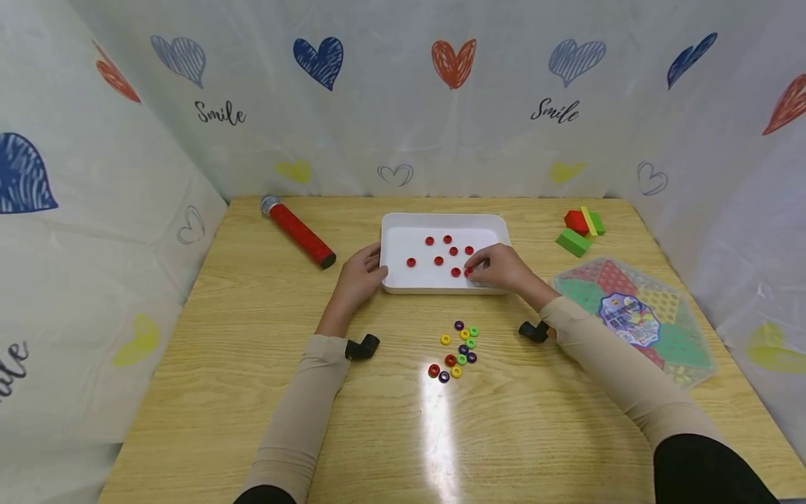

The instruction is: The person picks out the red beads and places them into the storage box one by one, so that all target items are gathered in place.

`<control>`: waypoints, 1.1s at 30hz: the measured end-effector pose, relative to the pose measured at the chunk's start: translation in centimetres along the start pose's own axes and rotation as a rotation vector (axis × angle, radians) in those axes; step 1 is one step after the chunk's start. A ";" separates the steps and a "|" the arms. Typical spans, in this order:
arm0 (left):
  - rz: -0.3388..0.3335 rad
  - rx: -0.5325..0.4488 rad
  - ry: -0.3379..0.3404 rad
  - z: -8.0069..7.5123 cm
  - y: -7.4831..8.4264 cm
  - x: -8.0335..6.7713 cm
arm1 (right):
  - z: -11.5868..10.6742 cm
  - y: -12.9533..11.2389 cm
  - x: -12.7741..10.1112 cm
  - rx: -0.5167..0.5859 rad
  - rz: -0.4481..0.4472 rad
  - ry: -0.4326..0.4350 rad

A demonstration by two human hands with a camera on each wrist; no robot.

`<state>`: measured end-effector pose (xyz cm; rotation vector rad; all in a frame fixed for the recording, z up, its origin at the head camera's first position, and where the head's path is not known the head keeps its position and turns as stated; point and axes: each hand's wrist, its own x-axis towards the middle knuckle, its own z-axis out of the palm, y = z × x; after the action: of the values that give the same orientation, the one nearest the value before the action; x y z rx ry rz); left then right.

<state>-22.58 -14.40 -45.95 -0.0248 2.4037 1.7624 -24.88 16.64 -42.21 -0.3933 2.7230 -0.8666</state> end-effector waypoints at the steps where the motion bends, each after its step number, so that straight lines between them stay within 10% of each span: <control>1: -0.003 0.001 -0.002 0.0 0.0 0.0 | -0.1 0.0 -0.1 0.000 -0.003 0.001; 19: -0.006 0.018 -0.008 0.1 0.3 -0.4 | -0.9 -2.9 -4.8 0.006 -0.176 0.066; 33: 0.008 0.031 -0.003 0.1 0.1 0.1 | 3.7 -5.0 -9.5 0.145 -0.339 -0.094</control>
<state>-22.67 -14.27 -45.94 -0.0083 2.4320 1.7269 -13.94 13.89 -40.62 -0.8585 2.5269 -1.0908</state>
